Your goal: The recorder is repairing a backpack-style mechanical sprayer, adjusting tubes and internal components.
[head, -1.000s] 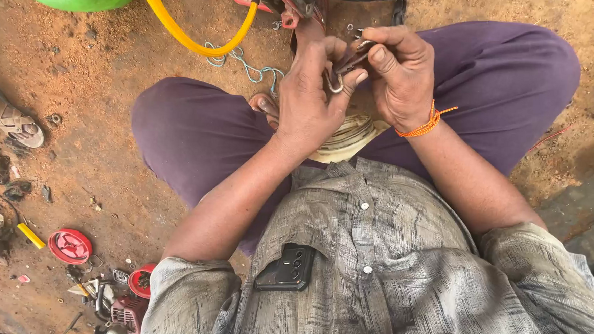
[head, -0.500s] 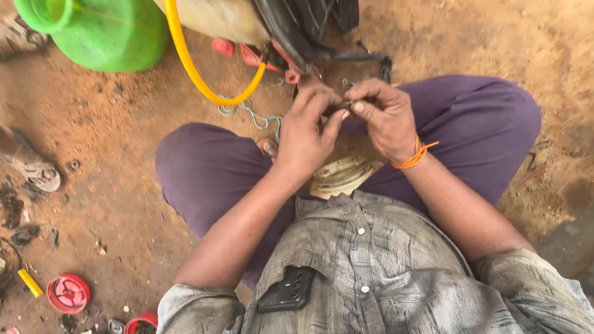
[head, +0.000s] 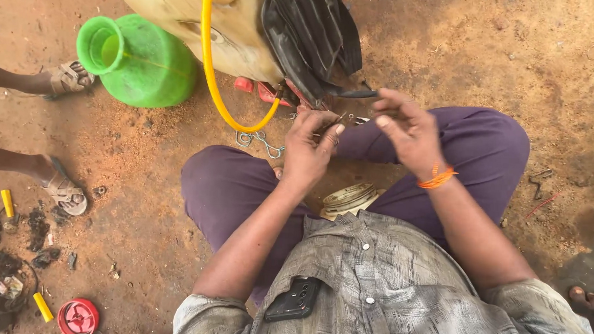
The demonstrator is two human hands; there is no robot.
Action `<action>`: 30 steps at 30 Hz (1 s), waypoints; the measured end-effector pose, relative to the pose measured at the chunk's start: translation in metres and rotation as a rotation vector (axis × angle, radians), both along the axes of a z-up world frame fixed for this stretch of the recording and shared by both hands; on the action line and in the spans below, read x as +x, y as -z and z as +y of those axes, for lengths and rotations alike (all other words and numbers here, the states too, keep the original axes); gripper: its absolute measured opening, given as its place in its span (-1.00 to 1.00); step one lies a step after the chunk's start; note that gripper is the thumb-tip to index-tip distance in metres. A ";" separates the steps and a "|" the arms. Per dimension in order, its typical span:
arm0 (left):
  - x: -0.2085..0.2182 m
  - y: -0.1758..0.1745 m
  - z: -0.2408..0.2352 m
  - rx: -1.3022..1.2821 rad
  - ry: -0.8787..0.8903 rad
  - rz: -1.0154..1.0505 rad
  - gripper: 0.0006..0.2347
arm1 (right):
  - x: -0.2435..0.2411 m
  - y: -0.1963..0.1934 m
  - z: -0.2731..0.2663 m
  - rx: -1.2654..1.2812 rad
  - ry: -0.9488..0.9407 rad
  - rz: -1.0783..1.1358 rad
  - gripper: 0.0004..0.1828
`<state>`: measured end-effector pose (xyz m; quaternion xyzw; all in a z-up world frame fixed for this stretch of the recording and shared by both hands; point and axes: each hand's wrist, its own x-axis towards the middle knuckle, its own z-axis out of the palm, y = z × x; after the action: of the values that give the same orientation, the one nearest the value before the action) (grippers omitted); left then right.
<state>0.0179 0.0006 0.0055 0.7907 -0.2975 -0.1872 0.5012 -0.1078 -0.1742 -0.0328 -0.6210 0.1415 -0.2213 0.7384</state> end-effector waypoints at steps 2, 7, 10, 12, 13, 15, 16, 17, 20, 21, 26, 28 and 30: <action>0.007 0.021 0.003 -0.159 -0.073 0.186 -0.87 | -0.021 -0.006 -0.024 -0.433 0.167 0.225 -0.57; 0.013 0.054 0.006 -0.312 -0.067 0.270 -0.80 | -0.100 0.001 -0.067 -1.066 0.367 0.526 -0.58; 0.020 0.044 0.010 -0.349 -0.111 0.233 -0.70 | -0.130 0.034 -0.072 -1.258 0.389 0.540 -0.62; 0.014 0.041 0.005 -0.373 -0.141 0.214 -0.65 | -0.151 0.046 -0.072 -1.312 0.374 0.490 -0.69; 0.014 0.040 0.002 -0.421 -0.152 0.323 -0.62 | -0.152 0.049 -0.069 -1.335 0.399 0.450 -0.70; 0.018 0.042 -0.002 -0.495 -0.188 0.411 -0.60 | -0.145 0.045 -0.062 -1.371 0.405 0.372 -0.72; 0.021 0.045 -0.004 -0.565 -0.191 0.487 -0.63 | -0.137 0.039 -0.057 -1.370 0.372 0.395 -0.82; 0.022 0.049 -0.005 -0.629 -0.185 0.569 -0.66 | -0.135 0.033 -0.048 -1.365 0.344 0.432 -0.84; 0.040 0.059 0.003 -0.744 -0.228 0.617 -0.77 | -0.101 0.014 -0.031 -1.259 0.265 0.362 -0.87; 0.041 0.050 0.009 -0.744 -0.237 0.623 -0.77 | -0.086 0.007 -0.028 -1.259 0.255 0.366 -0.87; 0.047 0.020 0.028 -0.817 -0.320 0.671 -0.82 | 0.016 -0.011 -0.022 -0.553 0.046 0.234 -0.69; 0.041 0.019 0.033 -0.788 -0.311 0.597 -0.83 | 0.070 0.013 -0.035 -0.311 0.004 0.190 -0.67; 0.042 0.019 0.041 -0.752 -0.299 0.520 -0.83 | 0.132 0.036 -0.038 -0.064 -0.035 0.142 -0.64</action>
<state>0.0595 0.0415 -0.0133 0.5159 -0.0923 -0.1842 0.8315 0.0237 -0.2119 -0.0684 -0.6606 0.1756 -0.1684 0.7102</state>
